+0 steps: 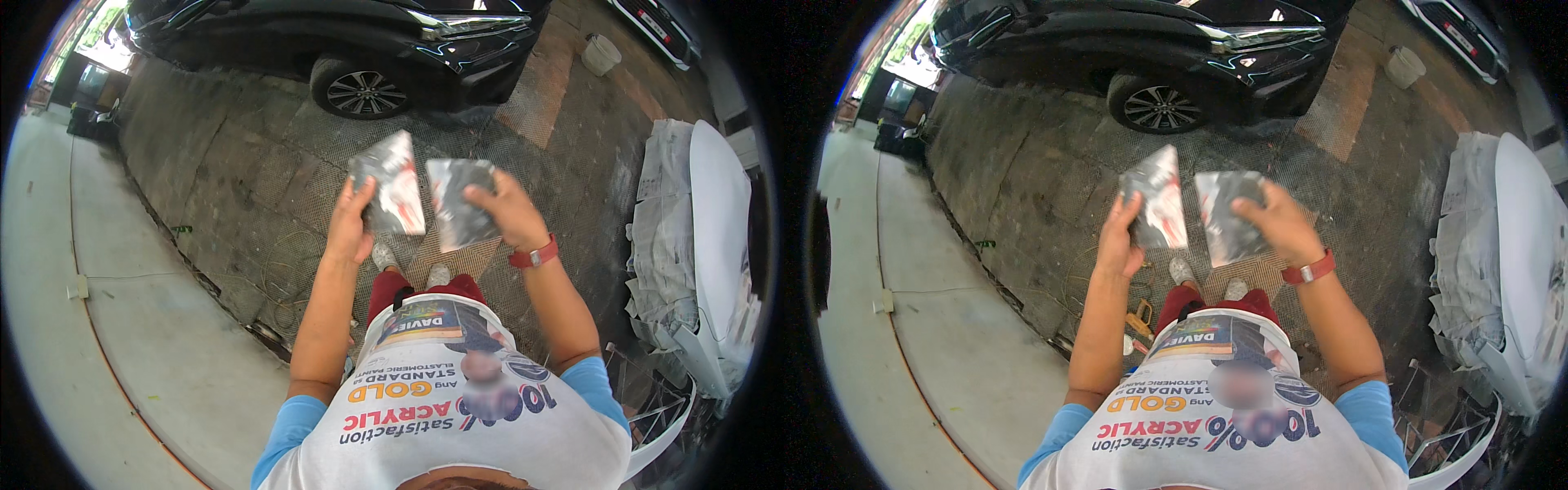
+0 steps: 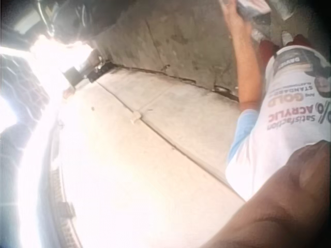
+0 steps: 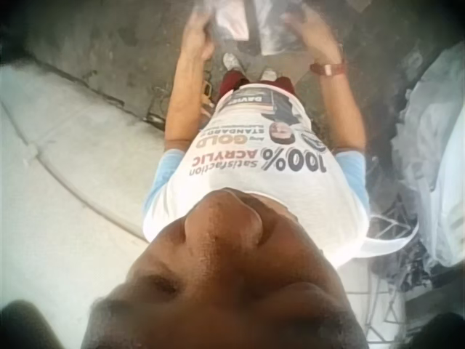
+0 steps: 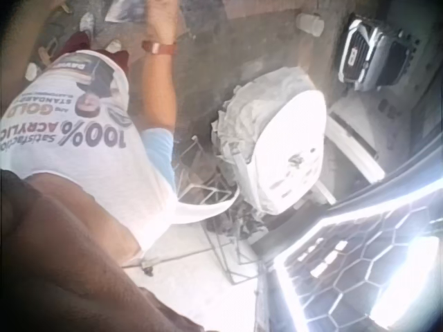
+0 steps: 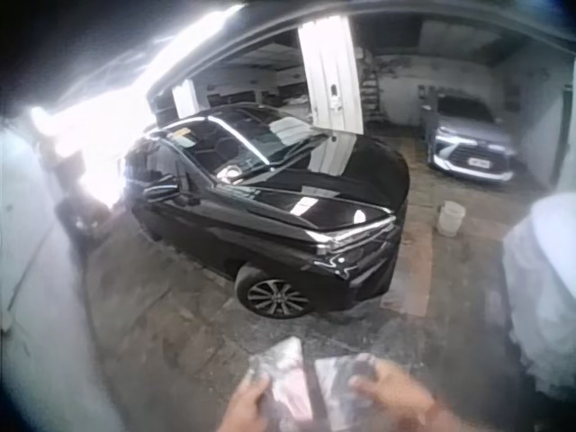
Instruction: The person scoops filler from a container onto a spreader and applies it to a damaged area on a car bumper. They smooth the filler with a second spreader, repeatedly transferring material between tools and working the surface.
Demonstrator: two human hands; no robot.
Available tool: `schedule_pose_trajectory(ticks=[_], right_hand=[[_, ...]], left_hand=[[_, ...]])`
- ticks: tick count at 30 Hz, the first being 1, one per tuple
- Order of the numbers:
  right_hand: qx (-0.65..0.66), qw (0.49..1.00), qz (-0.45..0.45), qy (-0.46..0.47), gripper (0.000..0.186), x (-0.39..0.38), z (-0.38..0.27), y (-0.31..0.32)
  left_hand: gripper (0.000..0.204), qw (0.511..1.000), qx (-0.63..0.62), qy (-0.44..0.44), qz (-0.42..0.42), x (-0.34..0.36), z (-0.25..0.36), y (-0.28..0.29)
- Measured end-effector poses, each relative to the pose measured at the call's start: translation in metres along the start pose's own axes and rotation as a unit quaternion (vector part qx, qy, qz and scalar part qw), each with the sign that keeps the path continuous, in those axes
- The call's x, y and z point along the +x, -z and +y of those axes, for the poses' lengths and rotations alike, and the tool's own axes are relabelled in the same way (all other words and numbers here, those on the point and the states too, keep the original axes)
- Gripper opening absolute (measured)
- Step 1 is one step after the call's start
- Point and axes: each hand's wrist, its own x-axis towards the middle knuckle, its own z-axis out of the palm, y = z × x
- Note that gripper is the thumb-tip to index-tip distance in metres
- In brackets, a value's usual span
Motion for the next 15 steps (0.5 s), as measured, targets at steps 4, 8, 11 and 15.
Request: schedule_pose_trajectory(ticks=[4,8,11,15], right_hand=[[0.168,0.984,-0.057,0.017,0.053,0.013,0.002,0.02],[0.015,0.995,-0.096,-0.028,0.05,0.013,0.039,0.039],[-0.243,0.967,-0.039,0.07,0.046,0.012,0.0,0.029],[-0.625,0.699,0.088,0.336,0.056,0.013,-0.031,-0.032]], left_hand=[[0.052,0.985,-0.011,0.128,-0.114,-0.004,-0.018,0.01],[0.053,0.99,-0.098,0.085,-0.063,-0.003,-0.018,0.0],[0.057,0.997,-0.003,0.074,-0.022,-0.008,-0.005,-0.001],[0.055,0.989,0.14,-0.027,-0.029,-0.005,-0.008,-0.02]])
